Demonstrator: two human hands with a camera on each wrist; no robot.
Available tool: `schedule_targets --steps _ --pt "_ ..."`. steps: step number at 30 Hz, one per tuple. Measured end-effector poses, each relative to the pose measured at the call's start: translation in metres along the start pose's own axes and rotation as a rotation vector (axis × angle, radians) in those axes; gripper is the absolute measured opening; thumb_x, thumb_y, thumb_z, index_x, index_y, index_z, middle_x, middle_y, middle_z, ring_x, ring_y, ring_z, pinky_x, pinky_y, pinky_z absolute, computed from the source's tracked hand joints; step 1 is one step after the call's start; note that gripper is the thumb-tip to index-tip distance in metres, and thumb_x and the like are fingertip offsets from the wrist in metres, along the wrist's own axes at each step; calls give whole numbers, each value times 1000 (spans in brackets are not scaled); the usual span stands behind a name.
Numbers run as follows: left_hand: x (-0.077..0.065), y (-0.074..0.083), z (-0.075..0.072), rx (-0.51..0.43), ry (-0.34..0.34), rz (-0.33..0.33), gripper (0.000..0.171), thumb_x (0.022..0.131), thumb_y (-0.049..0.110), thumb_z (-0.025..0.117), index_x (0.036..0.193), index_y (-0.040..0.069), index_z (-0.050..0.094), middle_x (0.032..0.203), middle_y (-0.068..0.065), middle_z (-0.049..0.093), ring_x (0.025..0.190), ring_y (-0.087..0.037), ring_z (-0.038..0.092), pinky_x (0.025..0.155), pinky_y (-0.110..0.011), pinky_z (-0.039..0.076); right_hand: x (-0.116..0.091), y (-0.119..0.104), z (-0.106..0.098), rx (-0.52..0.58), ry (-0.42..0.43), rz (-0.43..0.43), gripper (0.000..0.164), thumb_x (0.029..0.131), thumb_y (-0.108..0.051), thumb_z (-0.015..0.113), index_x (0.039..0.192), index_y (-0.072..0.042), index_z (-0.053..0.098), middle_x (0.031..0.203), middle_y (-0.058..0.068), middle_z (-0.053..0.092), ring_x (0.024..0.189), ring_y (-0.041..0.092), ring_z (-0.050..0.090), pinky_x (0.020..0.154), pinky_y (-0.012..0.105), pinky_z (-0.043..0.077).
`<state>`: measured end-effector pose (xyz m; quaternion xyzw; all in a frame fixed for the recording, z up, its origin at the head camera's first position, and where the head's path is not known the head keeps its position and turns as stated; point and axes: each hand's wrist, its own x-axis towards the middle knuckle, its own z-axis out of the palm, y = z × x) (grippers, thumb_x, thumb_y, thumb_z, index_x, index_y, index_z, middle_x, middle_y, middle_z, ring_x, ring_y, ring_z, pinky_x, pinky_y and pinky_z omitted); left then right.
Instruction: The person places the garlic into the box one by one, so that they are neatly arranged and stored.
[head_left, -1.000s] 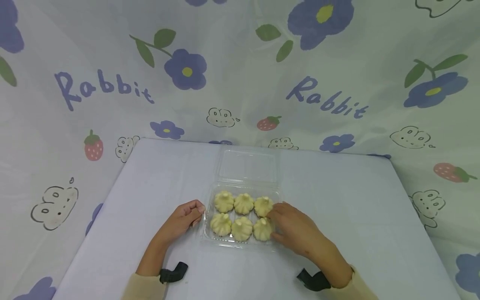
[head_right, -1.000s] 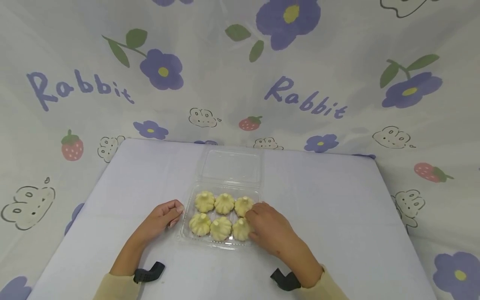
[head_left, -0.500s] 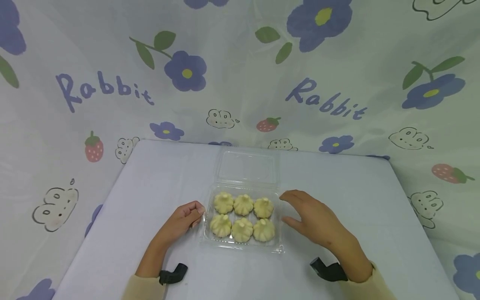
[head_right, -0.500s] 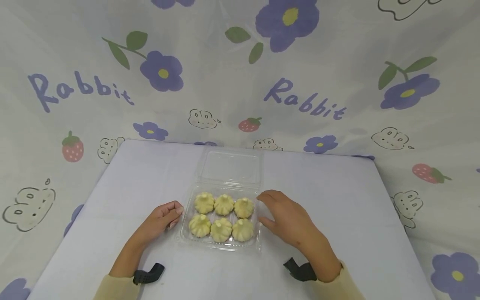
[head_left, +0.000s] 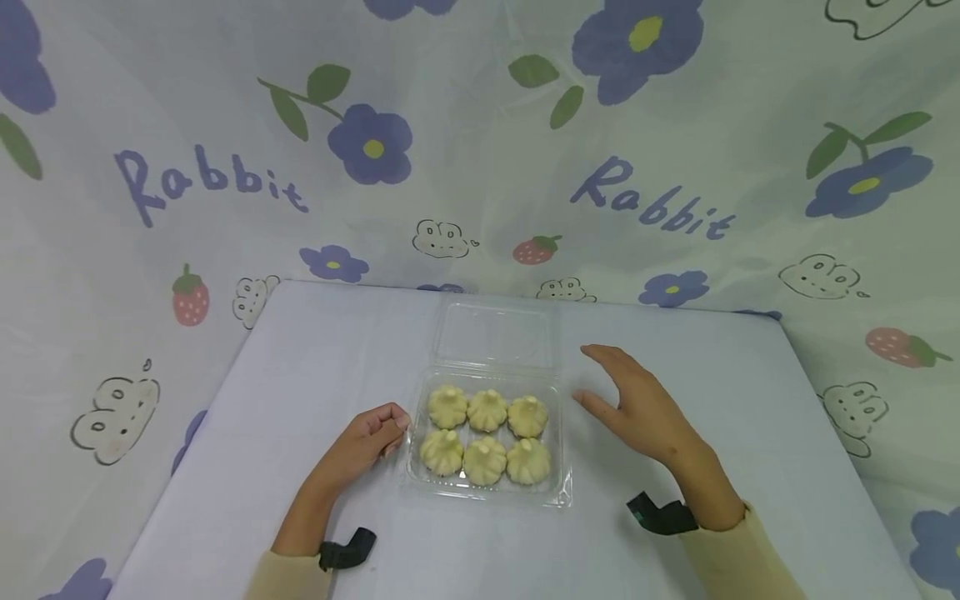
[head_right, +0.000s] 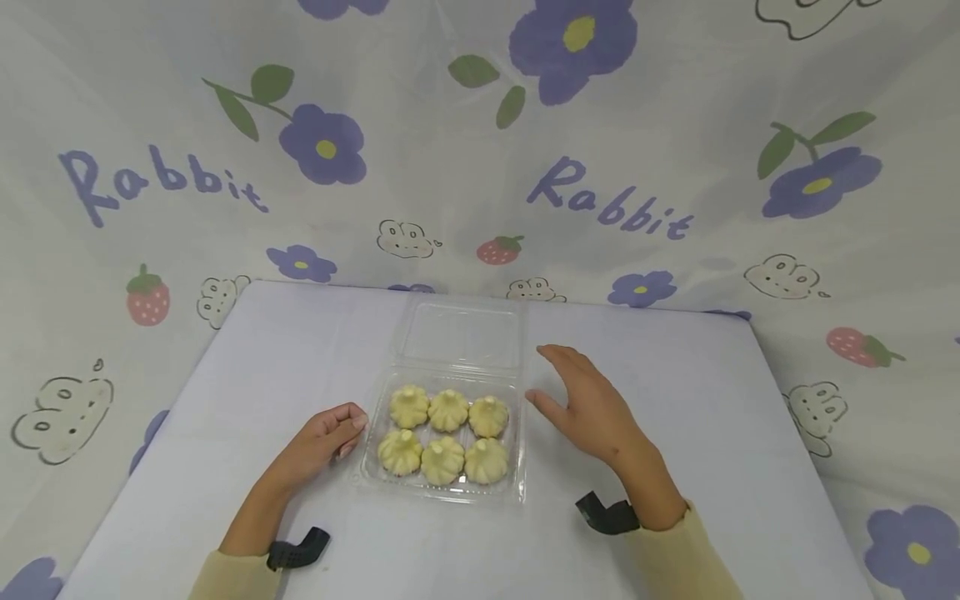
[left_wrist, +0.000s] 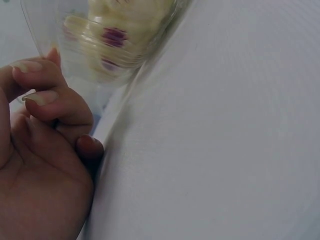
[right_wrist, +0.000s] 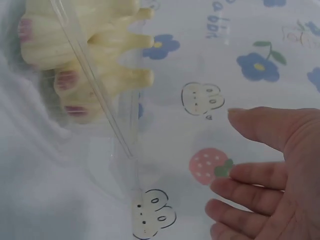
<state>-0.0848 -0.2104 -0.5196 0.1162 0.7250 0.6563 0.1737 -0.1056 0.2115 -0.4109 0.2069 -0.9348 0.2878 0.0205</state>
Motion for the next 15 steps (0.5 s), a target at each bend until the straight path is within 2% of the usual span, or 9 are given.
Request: schedule_targets --steps 7,13,15 --pt "0 0 0 7 7 -7 25 111 20 55 101 -3 58 69 1 48 60 -11 40 51 -23 33 13 15 -1 65 73 71 62 101 -27 73 152 -1 47 153 20 49 143 41 44 111 63 38" --pt "0 -2 0 16 8 -11 26 111 20 55 100 -3 58 68 1 48 59 -8 40 50 -23 32 27 34 3 142 60 146 62 104 -32 68 152 0 47 154 23 48 144 43 42 110 65 38" --pt "0 -3 0 12 10 -15 26 111 20 55 99 -3 58 69 1 48 59 -8 40 51 -22 32 31 42 6 178 50 176 64 105 -34 66 153 1 45 155 23 47 144 43 42 111 62 38"
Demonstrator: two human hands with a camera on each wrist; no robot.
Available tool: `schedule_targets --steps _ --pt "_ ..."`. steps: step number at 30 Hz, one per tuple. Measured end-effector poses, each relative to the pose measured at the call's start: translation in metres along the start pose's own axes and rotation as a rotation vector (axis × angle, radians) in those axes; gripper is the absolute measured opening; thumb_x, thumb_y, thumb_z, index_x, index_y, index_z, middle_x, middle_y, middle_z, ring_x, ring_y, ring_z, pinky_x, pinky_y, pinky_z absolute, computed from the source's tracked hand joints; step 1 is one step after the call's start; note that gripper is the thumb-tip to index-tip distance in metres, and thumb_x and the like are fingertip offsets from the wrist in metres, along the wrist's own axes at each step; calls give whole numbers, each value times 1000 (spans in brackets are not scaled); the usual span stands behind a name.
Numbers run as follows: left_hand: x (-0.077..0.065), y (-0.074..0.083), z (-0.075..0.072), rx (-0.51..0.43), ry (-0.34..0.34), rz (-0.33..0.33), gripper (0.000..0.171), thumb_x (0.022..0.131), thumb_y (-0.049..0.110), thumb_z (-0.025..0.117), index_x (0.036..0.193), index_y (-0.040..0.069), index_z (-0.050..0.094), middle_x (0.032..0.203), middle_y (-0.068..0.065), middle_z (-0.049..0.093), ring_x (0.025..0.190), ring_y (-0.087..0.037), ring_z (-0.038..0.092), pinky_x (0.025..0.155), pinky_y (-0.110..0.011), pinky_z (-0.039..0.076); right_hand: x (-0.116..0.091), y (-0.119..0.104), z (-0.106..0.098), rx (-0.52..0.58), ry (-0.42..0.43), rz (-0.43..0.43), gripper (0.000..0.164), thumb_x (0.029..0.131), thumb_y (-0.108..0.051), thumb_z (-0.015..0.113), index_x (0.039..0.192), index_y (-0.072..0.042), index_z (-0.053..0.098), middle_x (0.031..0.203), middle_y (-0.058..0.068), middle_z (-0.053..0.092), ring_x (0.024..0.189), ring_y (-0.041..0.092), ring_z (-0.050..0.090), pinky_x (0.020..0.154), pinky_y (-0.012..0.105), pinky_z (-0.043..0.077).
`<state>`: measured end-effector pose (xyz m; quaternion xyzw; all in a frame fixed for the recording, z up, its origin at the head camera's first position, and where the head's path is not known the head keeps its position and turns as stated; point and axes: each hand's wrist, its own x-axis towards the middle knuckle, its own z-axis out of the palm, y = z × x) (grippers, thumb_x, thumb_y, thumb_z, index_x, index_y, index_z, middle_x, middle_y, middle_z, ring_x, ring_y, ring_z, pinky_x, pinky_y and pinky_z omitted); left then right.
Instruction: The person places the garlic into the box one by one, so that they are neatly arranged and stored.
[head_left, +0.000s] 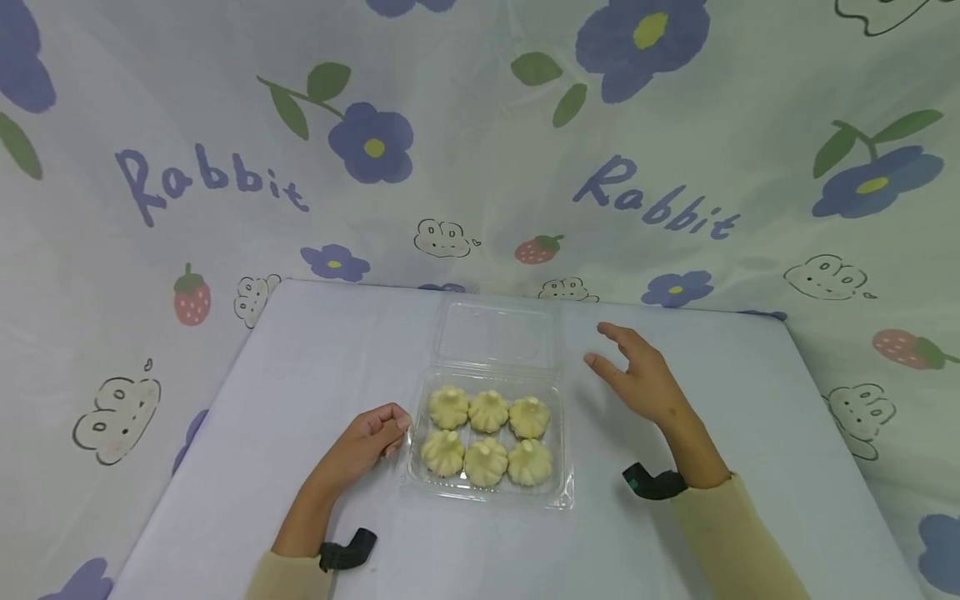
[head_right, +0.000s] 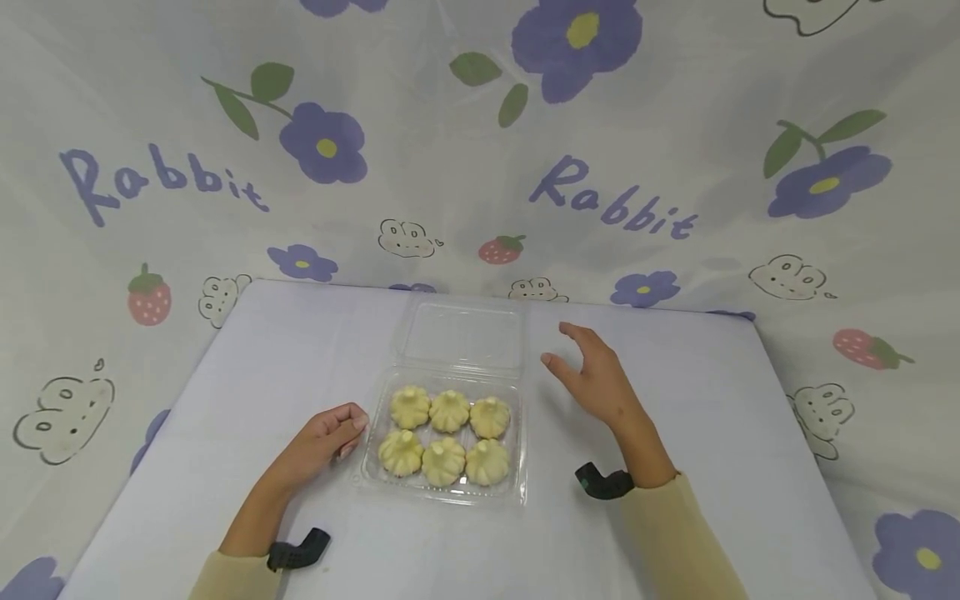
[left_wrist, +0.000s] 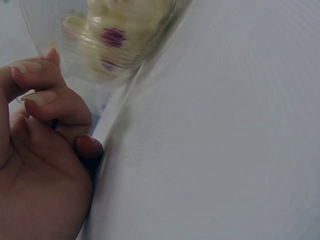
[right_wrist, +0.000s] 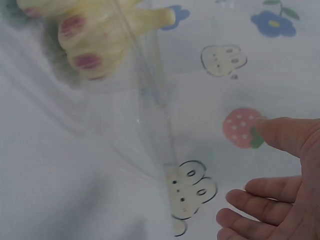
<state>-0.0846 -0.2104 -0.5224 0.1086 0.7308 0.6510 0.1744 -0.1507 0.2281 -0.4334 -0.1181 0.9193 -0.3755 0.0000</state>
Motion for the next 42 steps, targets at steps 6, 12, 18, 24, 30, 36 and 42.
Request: schedule_targets --steps 6,12,18,24,30,36,42 --pt "-1 0 2 13 -6 -16 30 111 21 54 99 -7 56 68 1 48 59 -9 39 51 -23 32 15 24 9 166 -21 132 65 106 -43 62 150 3 50 150 21 54 139 40 50 111 55 42" --pt "-1 3 1 25 13 -19 29 111 22 55 99 -4 58 68 1 48 59 -8 40 52 -22 33 34 43 17 440 -35 315 64 105 -46 63 144 5 56 140 21 62 127 35 62 105 44 50" --pt "-2 0 1 17 7 -13 29 111 22 55 100 -4 58 68 0 48 60 -10 40 51 -23 34 45 60 29 554 -55 413 58 106 -42 62 140 5 58 131 22 66 115 25 68 96 33 55" --pt "0 -1 0 16 10 1 29 111 22 55 100 -5 59 68 0 49 59 -8 41 51 -23 34 48 61 41 629 -39 400 51 106 -36 65 134 7 62 123 20 70 103 17 71 91 30 57" --pt "1 -2 -1 13 7 1 29 111 22 55 100 -4 58 68 1 49 59 -7 40 51 -23 33 54 57 47 628 -66 382 47 105 -32 67 129 9 65 117 21 71 96 18 73 87 30 59" --pt "1 0 -1 15 8 -8 27 111 22 55 99 -2 59 68 1 49 58 -7 40 51 -23 33 61 53 51 605 -121 394 49 104 -32 68 129 10 64 117 22 70 91 17 73 84 31 59" --pt "1 1 -1 20 6 1 28 111 22 55 98 -3 59 68 1 48 59 -9 40 51 -23 33 65 53 58 628 -115 402 43 102 -25 72 129 7 64 106 14 71 88 19 71 83 33 60"
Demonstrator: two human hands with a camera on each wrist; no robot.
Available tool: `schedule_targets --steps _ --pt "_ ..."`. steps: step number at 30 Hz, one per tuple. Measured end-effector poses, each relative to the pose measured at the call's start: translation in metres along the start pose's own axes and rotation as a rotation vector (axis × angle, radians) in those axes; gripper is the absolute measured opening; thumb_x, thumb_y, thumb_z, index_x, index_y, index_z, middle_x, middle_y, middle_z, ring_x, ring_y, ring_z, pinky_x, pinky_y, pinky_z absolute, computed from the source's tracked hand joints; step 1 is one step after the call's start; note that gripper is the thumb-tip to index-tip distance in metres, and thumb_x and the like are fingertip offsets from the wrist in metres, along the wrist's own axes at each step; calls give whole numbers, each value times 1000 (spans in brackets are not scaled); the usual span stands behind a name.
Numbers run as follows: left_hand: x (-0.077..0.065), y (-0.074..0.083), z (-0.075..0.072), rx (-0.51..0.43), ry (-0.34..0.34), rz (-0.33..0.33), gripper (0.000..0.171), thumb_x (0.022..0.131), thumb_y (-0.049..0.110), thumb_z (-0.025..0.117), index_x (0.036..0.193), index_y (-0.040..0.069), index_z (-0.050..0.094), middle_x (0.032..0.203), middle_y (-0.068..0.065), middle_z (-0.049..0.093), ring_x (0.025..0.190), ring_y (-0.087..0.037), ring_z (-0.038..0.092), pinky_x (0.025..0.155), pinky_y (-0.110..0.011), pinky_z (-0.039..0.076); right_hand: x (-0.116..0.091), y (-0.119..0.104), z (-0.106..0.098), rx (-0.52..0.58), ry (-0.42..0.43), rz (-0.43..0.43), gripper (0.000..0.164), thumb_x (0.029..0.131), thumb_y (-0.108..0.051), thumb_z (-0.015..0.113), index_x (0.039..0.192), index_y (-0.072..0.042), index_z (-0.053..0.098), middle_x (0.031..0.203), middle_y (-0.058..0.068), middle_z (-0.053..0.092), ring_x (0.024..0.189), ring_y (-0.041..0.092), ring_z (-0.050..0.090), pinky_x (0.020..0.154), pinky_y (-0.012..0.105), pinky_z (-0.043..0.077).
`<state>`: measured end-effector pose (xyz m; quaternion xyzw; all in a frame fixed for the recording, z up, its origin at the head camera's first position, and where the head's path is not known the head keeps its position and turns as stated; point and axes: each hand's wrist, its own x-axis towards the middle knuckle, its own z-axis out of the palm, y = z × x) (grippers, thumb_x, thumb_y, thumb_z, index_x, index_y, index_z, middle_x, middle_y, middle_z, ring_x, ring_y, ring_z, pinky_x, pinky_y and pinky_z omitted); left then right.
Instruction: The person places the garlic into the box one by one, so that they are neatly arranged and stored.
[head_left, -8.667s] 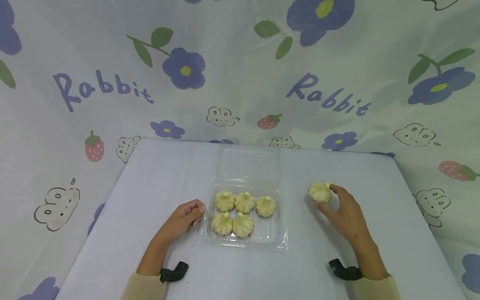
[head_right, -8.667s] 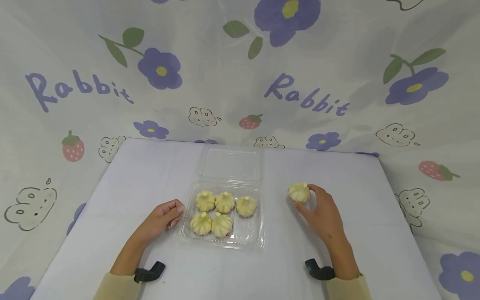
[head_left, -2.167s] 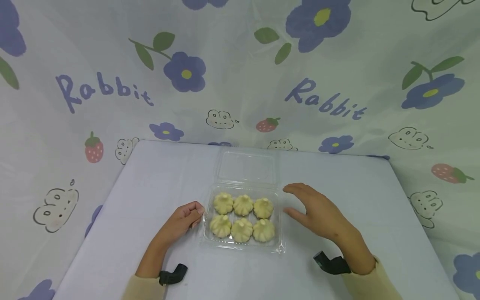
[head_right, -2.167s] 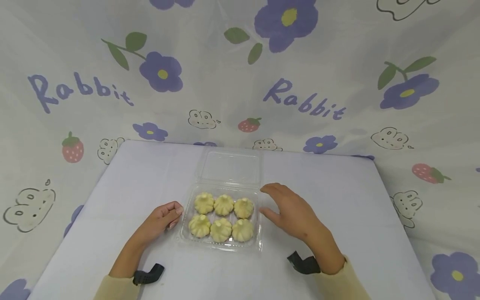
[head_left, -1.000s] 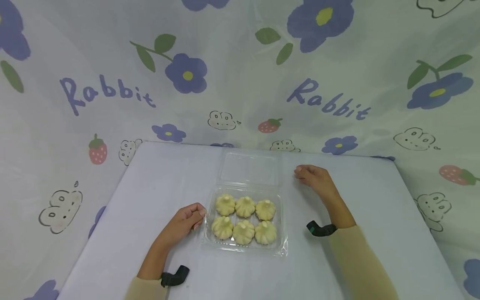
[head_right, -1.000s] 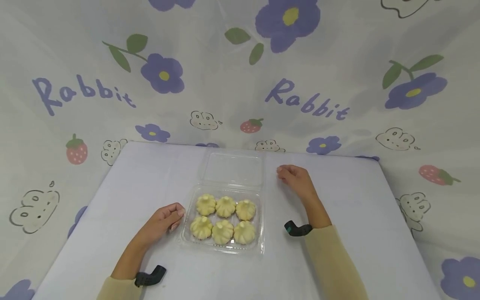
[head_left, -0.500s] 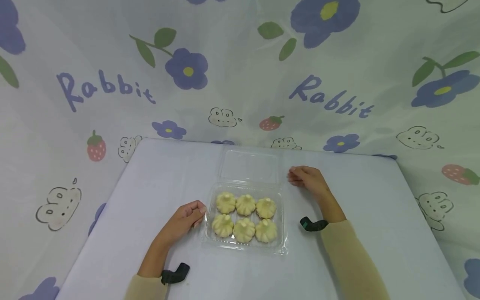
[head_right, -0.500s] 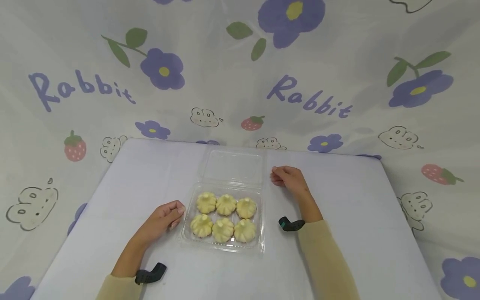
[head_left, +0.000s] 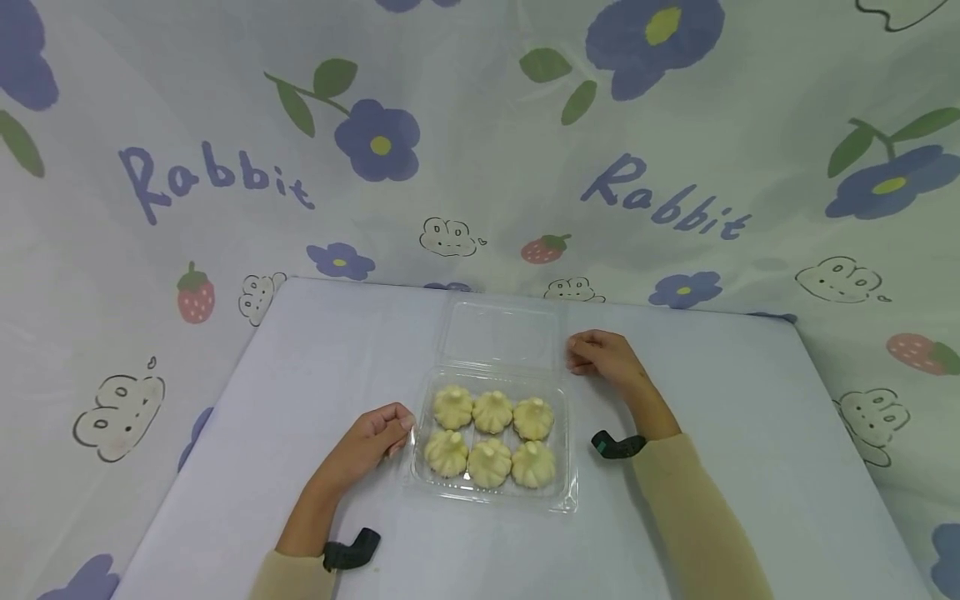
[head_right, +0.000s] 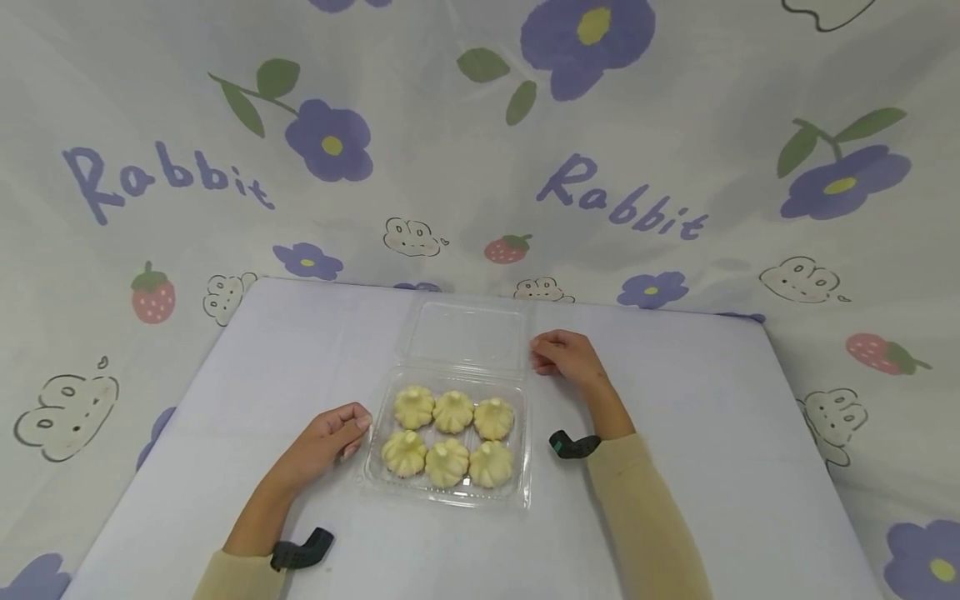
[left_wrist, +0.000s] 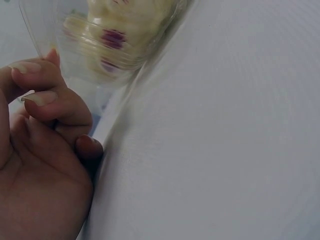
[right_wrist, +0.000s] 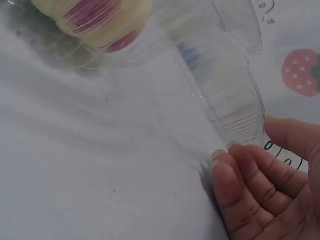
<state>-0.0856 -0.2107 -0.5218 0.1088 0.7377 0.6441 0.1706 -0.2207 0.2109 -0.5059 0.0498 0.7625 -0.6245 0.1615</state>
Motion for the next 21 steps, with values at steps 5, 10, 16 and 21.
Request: schedule_targets --steps 5,10,16,21 --pt "2 -2 0 -5 -11 15 28 111 21 54 98 -4 58 67 1 48 58 -9 39 50 -24 33 2 3 0 15 2 -27 37 101 -23 73 124 6 65 100 13 70 86 20 70 81 34 61" --pt "4 -2 1 -11 -15 15 28 111 21 54 98 -4 58 68 1 48 58 -9 39 50 -23 33 0 2 -1 24 6 -53 38 101 -24 73 122 6 65 99 12 69 85 19 70 80 32 60" --pt "6 0 -1 33 -43 -1 27 111 22 54 98 -1 60 70 0 50 60 -8 41 53 -24 35 -2 2 1 29 33 -83 37 101 -23 74 123 6 65 97 10 70 82 18 69 77 31 60" --pt "9 9 -12 122 -115 -9 26 112 24 53 101 2 61 73 -4 53 65 -14 45 59 -28 40 -1 2 2 20 39 -90 38 100 -26 74 123 4 66 97 11 70 82 18 71 78 31 60"
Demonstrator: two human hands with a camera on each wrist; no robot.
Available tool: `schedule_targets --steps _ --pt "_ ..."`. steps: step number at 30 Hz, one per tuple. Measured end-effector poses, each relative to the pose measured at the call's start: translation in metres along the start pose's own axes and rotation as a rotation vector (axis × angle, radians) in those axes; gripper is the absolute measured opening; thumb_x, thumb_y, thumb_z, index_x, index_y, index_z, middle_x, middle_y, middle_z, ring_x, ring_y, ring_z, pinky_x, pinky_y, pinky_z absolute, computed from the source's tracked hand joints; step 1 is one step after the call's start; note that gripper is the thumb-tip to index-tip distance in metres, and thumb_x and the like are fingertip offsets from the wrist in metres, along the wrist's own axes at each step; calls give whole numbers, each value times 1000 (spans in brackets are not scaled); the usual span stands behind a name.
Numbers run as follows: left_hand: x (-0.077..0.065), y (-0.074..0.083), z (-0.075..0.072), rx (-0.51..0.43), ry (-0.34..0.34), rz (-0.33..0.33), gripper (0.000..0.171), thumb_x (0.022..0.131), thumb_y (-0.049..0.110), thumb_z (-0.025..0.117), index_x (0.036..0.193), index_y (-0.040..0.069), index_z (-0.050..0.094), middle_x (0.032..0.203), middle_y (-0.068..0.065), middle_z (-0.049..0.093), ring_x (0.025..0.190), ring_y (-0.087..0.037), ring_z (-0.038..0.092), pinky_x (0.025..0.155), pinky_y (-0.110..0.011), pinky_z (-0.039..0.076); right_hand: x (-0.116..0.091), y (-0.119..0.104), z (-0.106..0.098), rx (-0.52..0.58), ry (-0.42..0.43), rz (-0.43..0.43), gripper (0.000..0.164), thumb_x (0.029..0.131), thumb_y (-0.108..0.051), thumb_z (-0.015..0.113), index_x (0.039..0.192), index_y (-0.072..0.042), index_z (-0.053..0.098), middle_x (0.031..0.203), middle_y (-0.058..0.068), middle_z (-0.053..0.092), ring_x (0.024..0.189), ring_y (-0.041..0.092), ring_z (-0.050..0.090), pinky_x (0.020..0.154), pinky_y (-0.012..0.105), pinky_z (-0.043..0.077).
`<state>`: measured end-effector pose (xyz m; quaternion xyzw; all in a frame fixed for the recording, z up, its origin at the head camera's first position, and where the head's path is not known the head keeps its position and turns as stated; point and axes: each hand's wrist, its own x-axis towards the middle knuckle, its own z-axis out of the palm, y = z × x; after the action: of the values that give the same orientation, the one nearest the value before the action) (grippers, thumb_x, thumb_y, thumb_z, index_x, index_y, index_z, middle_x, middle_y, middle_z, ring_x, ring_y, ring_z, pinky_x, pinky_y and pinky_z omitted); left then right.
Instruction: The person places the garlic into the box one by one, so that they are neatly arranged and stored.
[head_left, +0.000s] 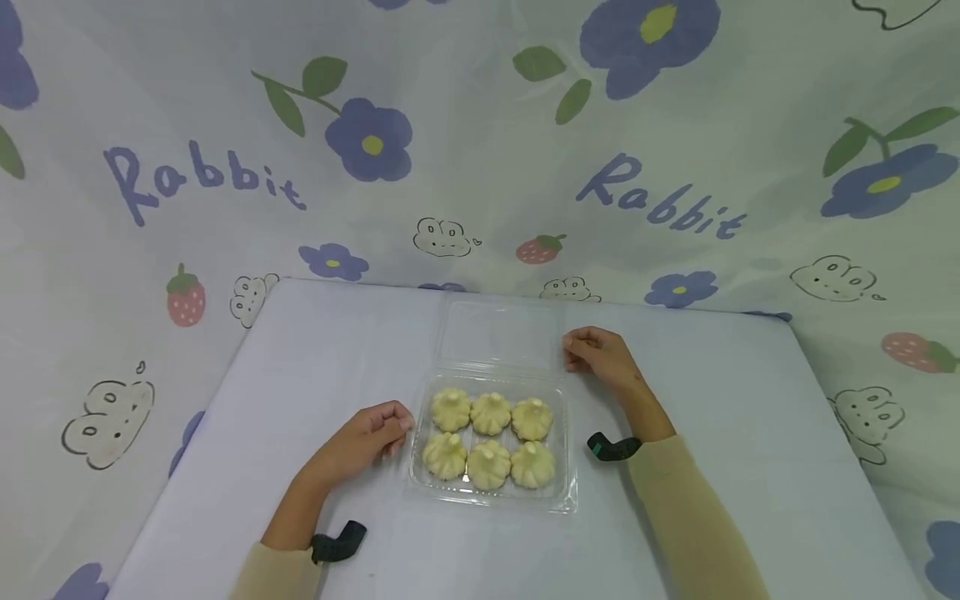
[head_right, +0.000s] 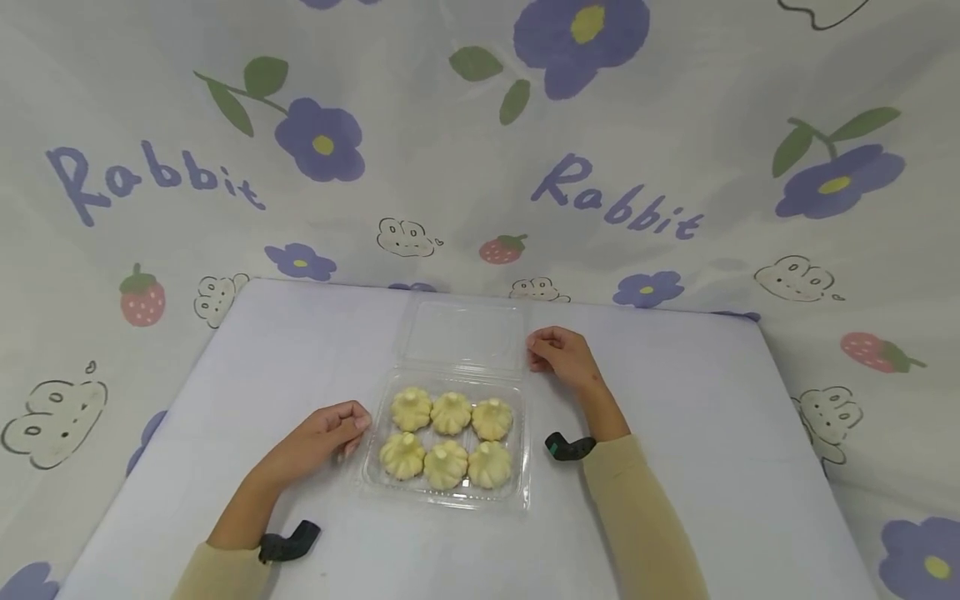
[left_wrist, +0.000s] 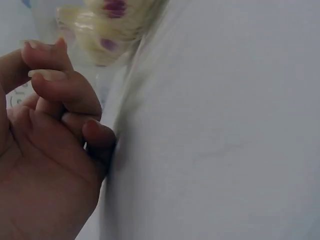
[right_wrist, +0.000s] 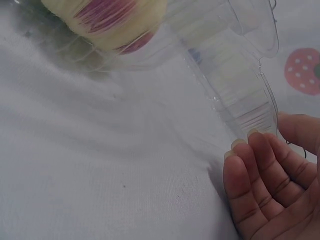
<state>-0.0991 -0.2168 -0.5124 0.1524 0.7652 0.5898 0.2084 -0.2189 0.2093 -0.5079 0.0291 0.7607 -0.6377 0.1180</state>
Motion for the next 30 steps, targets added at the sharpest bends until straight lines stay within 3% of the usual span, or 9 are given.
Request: schedule_targets --steps 6,12,15,22,30 --pt "13 14 -18 53 -38 -56 30 113 27 49 110 1 63 81 -8 56 72 -20 51 64 -31 44 -1 -2 0 14 -9 -23 38 101 -26 74 123 4 66 101 16 69 84 20 71 80 32 60" --pt "40 28 -31 86 7 -207 48 114 42 44 117 -2 62 84 -10 57 70 -22 52 63 -33 48 0 -1 -1 8 -30 -33 40 102 -25 73 124 8 65 102 17 70 86 20 70 81 31 59" --pt "60 33 -34 101 49 -245 55 113 47 42 121 -4 62 87 -10 58 70 -21 52 64 -35 49 1 1 -1 16 -39 -25 40 102 -24 72 124 8 64 103 16 70 88 19 70 82 30 59" --pt "108 30 -42 195 219 -204 44 113 35 47 129 -2 65 97 -11 65 67 -18 52 65 -34 48 0 4 -1 17 -43 -20 39 103 -22 71 126 8 63 107 18 70 91 21 71 85 32 59" --pt "131 26 -44 162 278 -163 36 111 33 54 122 2 70 98 -12 68 67 -21 54 64 -33 48 1 5 0 6 -26 -51 35 102 -22 72 122 7 66 104 18 70 89 20 71 82 30 59"
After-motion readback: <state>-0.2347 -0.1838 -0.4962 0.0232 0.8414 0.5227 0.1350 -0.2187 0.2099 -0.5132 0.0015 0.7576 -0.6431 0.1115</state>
